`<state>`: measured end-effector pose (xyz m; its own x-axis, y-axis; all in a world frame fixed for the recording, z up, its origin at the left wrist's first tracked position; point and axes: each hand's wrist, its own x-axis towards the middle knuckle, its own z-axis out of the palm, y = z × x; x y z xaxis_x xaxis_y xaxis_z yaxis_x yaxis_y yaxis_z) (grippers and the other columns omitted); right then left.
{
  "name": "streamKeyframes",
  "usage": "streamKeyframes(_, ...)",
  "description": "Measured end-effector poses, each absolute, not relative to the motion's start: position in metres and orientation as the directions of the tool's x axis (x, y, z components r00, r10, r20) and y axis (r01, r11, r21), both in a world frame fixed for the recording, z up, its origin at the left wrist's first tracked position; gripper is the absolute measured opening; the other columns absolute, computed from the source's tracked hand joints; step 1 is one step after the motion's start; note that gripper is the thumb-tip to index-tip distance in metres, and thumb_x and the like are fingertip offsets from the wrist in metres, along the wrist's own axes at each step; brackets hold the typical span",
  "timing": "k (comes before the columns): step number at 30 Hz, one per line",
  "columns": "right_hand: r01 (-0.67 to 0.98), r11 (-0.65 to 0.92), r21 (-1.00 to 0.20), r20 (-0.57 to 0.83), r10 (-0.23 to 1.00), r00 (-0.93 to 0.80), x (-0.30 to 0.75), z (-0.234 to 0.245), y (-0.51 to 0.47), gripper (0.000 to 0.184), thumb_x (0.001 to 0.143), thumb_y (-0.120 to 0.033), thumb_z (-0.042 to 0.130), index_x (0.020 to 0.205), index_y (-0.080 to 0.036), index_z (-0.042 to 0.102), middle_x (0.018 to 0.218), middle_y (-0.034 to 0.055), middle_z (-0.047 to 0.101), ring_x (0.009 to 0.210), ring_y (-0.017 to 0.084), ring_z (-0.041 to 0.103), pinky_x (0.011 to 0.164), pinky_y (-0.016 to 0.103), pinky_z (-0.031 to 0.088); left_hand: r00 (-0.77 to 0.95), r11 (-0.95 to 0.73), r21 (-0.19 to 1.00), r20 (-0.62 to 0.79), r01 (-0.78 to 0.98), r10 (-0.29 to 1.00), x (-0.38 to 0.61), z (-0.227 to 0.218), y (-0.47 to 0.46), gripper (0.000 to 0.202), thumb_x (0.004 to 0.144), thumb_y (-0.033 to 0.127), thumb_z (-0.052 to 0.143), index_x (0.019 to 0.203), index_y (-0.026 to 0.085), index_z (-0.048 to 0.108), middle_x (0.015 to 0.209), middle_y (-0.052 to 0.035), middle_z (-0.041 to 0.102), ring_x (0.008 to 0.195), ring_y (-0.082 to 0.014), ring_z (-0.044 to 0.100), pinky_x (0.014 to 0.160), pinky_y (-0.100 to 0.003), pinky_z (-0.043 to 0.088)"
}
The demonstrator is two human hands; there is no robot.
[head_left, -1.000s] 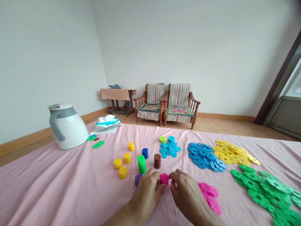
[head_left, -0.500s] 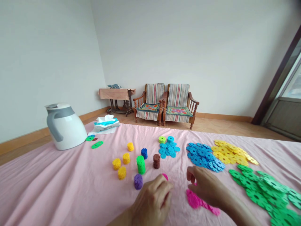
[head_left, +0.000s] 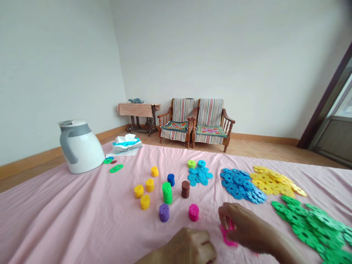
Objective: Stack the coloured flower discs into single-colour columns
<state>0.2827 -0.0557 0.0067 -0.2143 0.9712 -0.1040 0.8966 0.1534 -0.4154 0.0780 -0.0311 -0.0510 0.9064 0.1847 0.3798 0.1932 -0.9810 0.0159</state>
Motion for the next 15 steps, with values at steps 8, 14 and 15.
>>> streamKeyframes(8,0.809,0.078,-0.582,0.131,0.991,-0.002,0.268,-0.013,-0.027,0.011,0.07,-0.014,0.045,0.061,-0.02,0.048,0.058,-0.0012,0.054,0.057,0.013,0.049,0.053,0.024,0.03,0.912,-0.977,0.059,0.352,0.203,0.211,0.076,-0.047,-0.031,0.023,0.087,0.03,0.062,0.068,0.018,0.058,0.062,0.0047,0.053,0.054,-0.0088,0.05,0.046,-0.019,0.035)
streamKeyframes(14,0.857,0.11,-0.504,0.223,0.975,0.006,0.272,-0.038,-0.023,0.017,0.074,-0.02,0.051,0.088,-0.017,0.06,0.084,0.0054,0.063,0.077,0.018,0.058,0.071,0.029,0.04,0.921,-0.977,0.06,0.326,0.207,0.215,0.076,-0.045,-0.031,0.022,0.084,0.03,0.066,0.068,0.018,0.057,0.063,0.0055,0.054,0.054,-0.008,0.049,0.046,-0.019,0.034)
streamKeyframes(15,0.864,0.126,-0.487,0.226,0.974,-0.015,0.271,-0.037,-0.024,0.02,0.074,-0.021,0.053,0.092,-0.017,0.061,0.087,0.0063,0.063,0.081,0.02,0.058,0.074,0.03,0.041,0.922,-0.977,0.061,0.323,0.206,0.214,0.077,-0.045,-0.031,0.022,0.084,0.03,0.066,0.068,0.018,0.057,0.063,0.0057,0.054,0.054,-0.0079,0.049,0.045,-0.019,0.034)
